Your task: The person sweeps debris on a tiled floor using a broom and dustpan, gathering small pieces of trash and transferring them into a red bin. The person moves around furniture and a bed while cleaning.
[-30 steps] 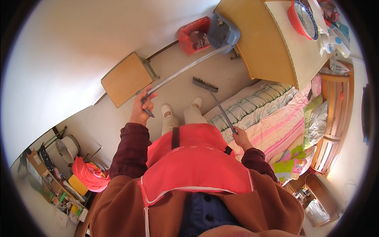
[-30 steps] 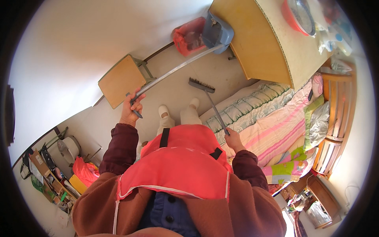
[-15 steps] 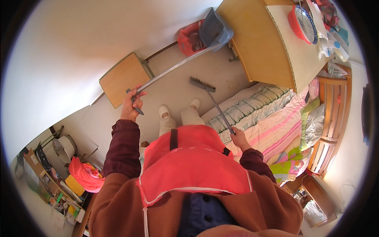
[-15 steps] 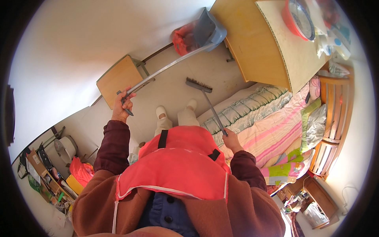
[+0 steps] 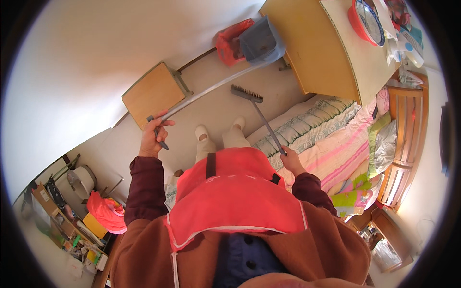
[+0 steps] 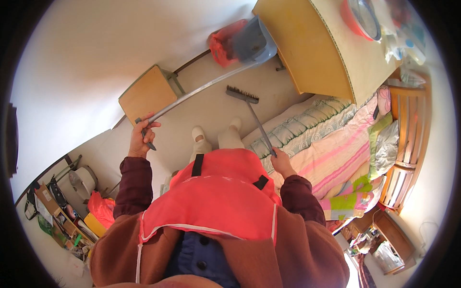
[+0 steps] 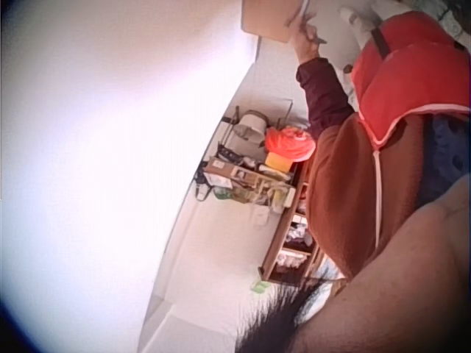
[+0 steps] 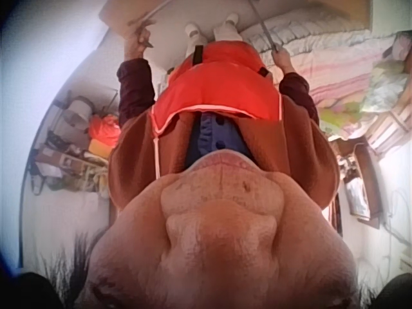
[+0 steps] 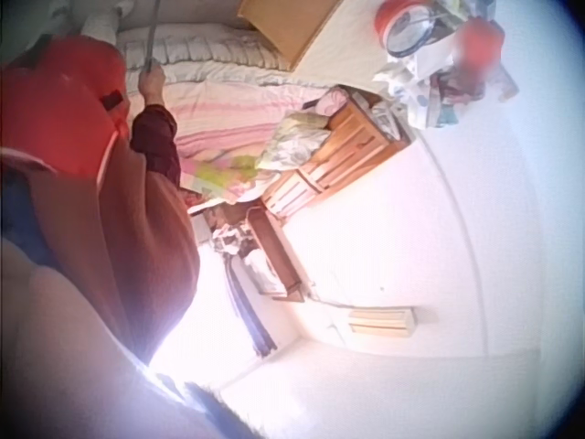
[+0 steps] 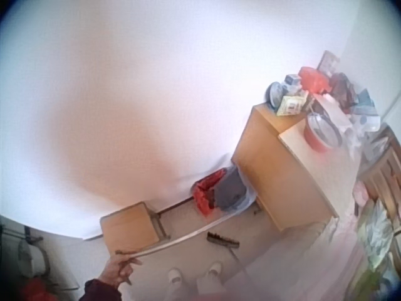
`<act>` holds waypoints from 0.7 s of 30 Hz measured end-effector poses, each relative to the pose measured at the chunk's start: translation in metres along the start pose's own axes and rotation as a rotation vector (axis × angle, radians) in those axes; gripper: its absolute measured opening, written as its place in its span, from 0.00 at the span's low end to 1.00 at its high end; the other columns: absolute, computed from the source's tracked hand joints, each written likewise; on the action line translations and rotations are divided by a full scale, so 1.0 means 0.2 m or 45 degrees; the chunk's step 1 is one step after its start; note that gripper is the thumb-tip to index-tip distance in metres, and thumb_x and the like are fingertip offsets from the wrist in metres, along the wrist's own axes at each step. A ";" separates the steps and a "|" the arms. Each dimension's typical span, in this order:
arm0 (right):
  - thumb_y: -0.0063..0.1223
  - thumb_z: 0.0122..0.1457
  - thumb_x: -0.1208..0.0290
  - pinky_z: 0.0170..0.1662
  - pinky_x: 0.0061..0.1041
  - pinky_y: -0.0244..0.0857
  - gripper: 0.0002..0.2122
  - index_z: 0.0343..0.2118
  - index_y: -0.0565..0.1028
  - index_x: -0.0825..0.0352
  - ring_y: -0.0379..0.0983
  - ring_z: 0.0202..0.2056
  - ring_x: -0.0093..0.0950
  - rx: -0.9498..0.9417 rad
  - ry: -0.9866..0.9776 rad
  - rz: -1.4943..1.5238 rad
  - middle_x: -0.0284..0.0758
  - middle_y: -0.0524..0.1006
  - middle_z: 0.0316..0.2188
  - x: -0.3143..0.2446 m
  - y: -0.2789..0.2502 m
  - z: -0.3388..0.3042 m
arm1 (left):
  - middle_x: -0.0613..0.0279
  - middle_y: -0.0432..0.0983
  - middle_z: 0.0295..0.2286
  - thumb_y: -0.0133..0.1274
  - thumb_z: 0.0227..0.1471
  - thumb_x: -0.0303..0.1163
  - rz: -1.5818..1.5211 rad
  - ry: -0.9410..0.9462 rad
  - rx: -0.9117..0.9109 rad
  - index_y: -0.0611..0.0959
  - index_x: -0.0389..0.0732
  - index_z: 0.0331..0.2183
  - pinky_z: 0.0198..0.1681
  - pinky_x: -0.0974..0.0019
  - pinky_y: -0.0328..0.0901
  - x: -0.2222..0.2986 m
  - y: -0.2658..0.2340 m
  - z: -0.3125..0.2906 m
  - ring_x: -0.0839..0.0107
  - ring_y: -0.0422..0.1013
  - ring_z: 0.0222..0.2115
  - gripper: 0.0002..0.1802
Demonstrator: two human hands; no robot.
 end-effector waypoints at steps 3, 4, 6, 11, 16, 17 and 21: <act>0.48 0.48 0.69 0.30 0.33 0.65 0.20 0.47 0.70 0.66 0.73 0.25 0.37 0.023 -0.039 -0.042 0.47 0.74 0.22 0.00 0.03 0.01 | 0.47 0.76 0.26 0.41 0.50 0.27 0.218 0.053 -0.007 0.73 0.32 0.44 0.12 0.80 0.50 0.11 0.07 -0.12 0.84 0.54 0.07 0.18; 0.48 0.48 0.69 0.30 0.32 0.65 0.20 0.46 0.71 0.66 0.72 0.25 0.37 0.009 -0.023 -0.035 0.46 0.74 0.22 -0.03 0.02 0.00 | 0.47 0.76 0.26 0.42 0.49 0.27 0.287 0.063 -0.018 0.73 0.31 0.43 0.12 0.80 0.50 0.14 0.09 -0.17 0.85 0.54 0.07 0.18; 0.49 0.48 0.70 0.28 0.32 0.64 0.20 0.46 0.71 0.66 0.72 0.23 0.35 0.027 -0.012 0.005 0.45 0.74 0.21 0.00 0.04 -0.01 | 0.48 0.76 0.25 0.43 0.48 0.26 0.448 0.064 -0.040 0.73 0.30 0.43 0.12 0.80 0.50 0.18 0.14 -0.26 0.85 0.55 0.08 0.18; 0.49 0.48 0.70 0.28 0.31 0.64 0.20 0.47 0.70 0.65 0.72 0.23 0.34 0.031 0.077 0.036 0.44 0.74 0.20 0.06 0.09 -0.08 | 0.51 0.76 0.24 0.45 0.47 0.27 0.882 0.081 -0.052 0.73 0.26 0.42 0.13 0.82 0.52 0.24 0.18 -0.48 0.85 0.58 0.09 0.20; 0.48 0.48 0.71 0.28 0.30 0.64 0.20 0.47 0.70 0.66 0.71 0.22 0.34 0.093 0.168 0.128 0.44 0.74 0.20 0.07 0.17 -0.15 | 0.59 0.77 0.25 0.46 0.47 0.23 1.102 -0.039 -0.059 0.77 0.30 0.40 0.12 0.82 0.54 0.29 0.16 -0.72 0.86 0.59 0.11 0.16; 0.48 0.48 0.70 0.30 0.32 0.65 0.20 0.47 0.70 0.66 0.72 0.24 0.36 0.084 0.231 0.203 0.45 0.75 0.22 0.08 0.19 -0.16 | 0.60 0.77 0.25 0.46 0.47 0.23 1.131 -0.066 -0.053 0.77 0.31 0.39 0.12 0.81 0.54 0.30 0.15 -0.75 0.86 0.59 0.11 0.15; 0.48 0.48 0.71 0.27 0.30 0.64 0.20 0.46 0.71 0.67 0.71 0.21 0.33 0.149 0.388 0.481 0.43 0.74 0.20 0.05 0.26 -0.25 | 0.63 0.76 0.22 0.47 0.47 0.23 1.302 -0.187 -0.049 0.79 0.35 0.38 0.12 0.80 0.54 0.27 0.12 -0.73 0.87 0.58 0.11 0.14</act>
Point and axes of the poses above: each hand's wrist, its own z-axis towards the middle knuckle, its own y-axis out of the palm, x = y × z, the point moved 6 cm from there along z, towards the middle knuckle
